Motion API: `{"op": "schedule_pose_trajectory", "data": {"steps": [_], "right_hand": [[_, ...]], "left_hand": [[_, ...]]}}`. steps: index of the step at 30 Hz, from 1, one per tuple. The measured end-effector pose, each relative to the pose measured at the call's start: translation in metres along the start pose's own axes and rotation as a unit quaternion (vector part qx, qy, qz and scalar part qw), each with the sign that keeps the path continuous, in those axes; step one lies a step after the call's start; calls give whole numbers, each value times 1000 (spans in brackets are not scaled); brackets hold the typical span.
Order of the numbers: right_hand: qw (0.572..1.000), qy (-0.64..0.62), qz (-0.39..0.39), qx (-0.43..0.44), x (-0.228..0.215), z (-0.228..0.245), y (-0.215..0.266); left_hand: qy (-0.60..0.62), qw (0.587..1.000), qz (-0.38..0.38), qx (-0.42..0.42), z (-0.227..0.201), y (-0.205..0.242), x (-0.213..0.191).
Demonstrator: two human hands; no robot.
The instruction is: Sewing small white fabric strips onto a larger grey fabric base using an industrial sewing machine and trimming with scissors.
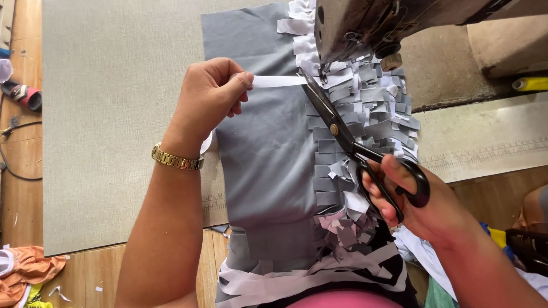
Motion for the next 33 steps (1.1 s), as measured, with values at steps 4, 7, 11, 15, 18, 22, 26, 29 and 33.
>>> {"op": "schedule_pose_trajectory", "data": {"steps": [4, 7, 11, 15, 18, 22, 26, 29, 33], "right_hand": [[999, 51, -17, 8, 6, 7, 3], [997, 67, -32, 10, 4, 4, 5], [975, 220, -9, -37, -24, 1, 22], [953, 283, -70, -76, -81, -15, 47], [933, 254, -235, -98, -106, -16, 46], [846, 351, -401, -36, -110, 7, 40], [672, 576, -454, -108, -146, -7, 6], [652, 597, -446, -141, -154, -9, 2], [673, 598, -411, -142, -142, -1, 13]], "left_hand": [[-6, 1000, 2, 0, -1, 1, 1], [-11, 1000, 4, 2, 0, 0, 2], [-3, 1000, -10, -4, -5, 4, 3], [29, 999, -4, 35, 0, 1, -2], [60, 996, 6, 59, -3, 4, -1], [-46, 984, 38, 166, 7, 0, 10], [-137, 960, 73, 233, 20, -2, 28], [-133, 965, 90, 205, 25, 0, 36], [-146, 965, 83, 203, 16, 4, 36]]}}
Point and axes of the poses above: each hand's wrist, its own y-axis away from the middle knuckle, its own x-axis out of the palm, z = x × y, the point moved 2 cm from there along -y, towards the middle knuckle, and after that the axes turned 10 degrees about y, right-handed, at the moved point
